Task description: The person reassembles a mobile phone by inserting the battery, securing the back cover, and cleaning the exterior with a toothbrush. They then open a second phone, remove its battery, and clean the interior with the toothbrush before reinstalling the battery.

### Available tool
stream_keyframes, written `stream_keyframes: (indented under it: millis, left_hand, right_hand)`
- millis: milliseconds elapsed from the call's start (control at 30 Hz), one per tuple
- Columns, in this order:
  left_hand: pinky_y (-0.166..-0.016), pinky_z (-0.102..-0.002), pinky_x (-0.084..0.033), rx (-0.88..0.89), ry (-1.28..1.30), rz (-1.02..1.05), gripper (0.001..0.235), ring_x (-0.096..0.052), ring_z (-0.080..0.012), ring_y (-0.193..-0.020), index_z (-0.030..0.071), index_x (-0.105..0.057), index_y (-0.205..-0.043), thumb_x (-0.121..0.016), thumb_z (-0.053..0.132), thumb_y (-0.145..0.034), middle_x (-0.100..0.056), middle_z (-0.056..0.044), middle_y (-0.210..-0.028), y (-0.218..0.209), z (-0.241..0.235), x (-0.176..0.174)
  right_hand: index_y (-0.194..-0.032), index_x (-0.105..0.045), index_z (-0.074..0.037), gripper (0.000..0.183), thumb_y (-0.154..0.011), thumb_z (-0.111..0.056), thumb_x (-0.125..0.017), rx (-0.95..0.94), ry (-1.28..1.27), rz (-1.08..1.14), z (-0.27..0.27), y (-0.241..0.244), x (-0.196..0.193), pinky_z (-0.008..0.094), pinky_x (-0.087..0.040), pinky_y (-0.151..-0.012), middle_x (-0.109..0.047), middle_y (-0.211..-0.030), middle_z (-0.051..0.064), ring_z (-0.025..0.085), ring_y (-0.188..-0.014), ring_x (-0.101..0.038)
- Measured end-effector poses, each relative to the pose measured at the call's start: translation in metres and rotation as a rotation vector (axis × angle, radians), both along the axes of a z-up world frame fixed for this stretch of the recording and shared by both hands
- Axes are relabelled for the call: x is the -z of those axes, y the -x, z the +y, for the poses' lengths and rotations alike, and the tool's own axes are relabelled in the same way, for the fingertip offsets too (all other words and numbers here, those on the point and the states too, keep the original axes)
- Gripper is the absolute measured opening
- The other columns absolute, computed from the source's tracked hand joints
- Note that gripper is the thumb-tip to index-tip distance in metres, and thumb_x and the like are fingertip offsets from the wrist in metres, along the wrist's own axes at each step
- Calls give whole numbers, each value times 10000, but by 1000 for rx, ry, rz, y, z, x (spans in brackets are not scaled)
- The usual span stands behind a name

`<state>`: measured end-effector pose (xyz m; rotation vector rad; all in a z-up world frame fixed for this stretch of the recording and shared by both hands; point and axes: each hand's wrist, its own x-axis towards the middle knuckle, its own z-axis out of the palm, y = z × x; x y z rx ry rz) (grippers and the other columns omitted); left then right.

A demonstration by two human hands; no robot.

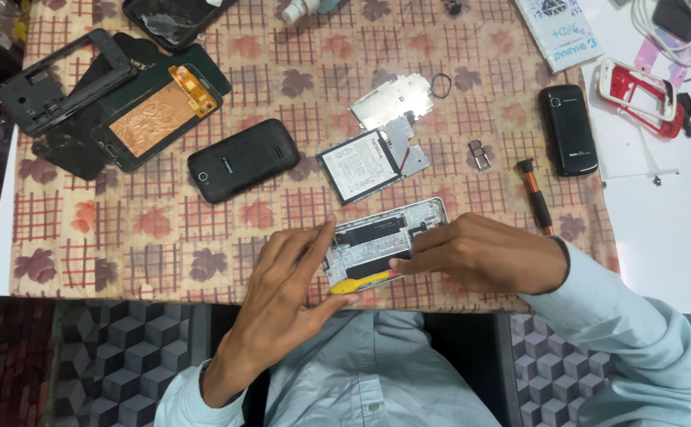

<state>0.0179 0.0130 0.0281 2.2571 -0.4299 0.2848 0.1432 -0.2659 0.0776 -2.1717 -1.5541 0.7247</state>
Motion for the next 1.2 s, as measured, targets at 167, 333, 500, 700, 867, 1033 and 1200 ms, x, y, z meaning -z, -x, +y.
stream_keyframes:
  millis: [167,333,500,700,867,1033,1200]
  left_hand:
    - [-962,-477,-466,26,32,-3,937,-548,-354,-1122,-92,-452,-1480,-874,273,-728,-591,-214,-1238,0,4,1]
    - [-956,-468,-470,18,29,2,943,-550,-343,-1098,-87,-456,-1483,-874,282,-722,-594,-202,-1207,0,5,4]
    - [-945,-473,-473,-1,20,-24,1005,-557,-348,-1097,-83,-442,-1485,-885,350,-693,-603,-208,-1201,0,1,3]
    - [-939,-472,-478,-6,43,-16,1045,-564,-345,-1088,-82,-420,-1497,-894,368,-681,-606,-203,-1190,0,0,3]
    - [-932,-470,-478,-4,37,24,1044,-556,-339,-1063,-85,-414,-1508,-889,337,-679,-607,-192,-1170,1,2,3]
    - [-952,-474,-468,2,41,-29,1024,-553,-341,-1086,-85,-406,-1505,-889,322,-699,-600,-200,-1202,1,2,3]
    - [-955,-471,-469,0,38,-16,1050,-552,-340,-1076,-81,-385,-1522,-893,304,-688,-606,-194,-1199,0,3,3]
  right_hand:
    - [-1243,-731,-40,533,-749,152,-670,63,-132,110,-15,3,-4,312,-621,-683,-766,-1155,154,276,-898,-805]
    - [-1165,-761,-98,481,-731,104,-712,91,-115,33,-39,2,-10,289,-618,-675,-790,-1087,97,229,-875,-802]
    - [-1258,-734,-67,656,-644,159,-679,29,-89,-41,-8,11,2,327,-601,-536,-763,-1028,134,210,-683,-741]
    - [-1324,-692,-66,617,-715,23,-743,31,-75,-357,19,14,-5,355,-598,-557,-734,-1019,138,233,-729,-723]
    - [-1354,-638,-72,672,-700,-66,-795,75,-141,-527,23,17,-7,387,-611,-663,-730,-1076,125,256,-824,-723]
    - [-1402,-611,-36,850,-571,-142,-752,79,-148,-560,19,17,1,381,-616,-703,-716,-1106,132,276,-875,-725]
    - [-1389,-613,-51,611,-791,-32,-731,131,-209,-620,19,19,15,377,-606,-664,-712,-1086,139,272,-848,-724]
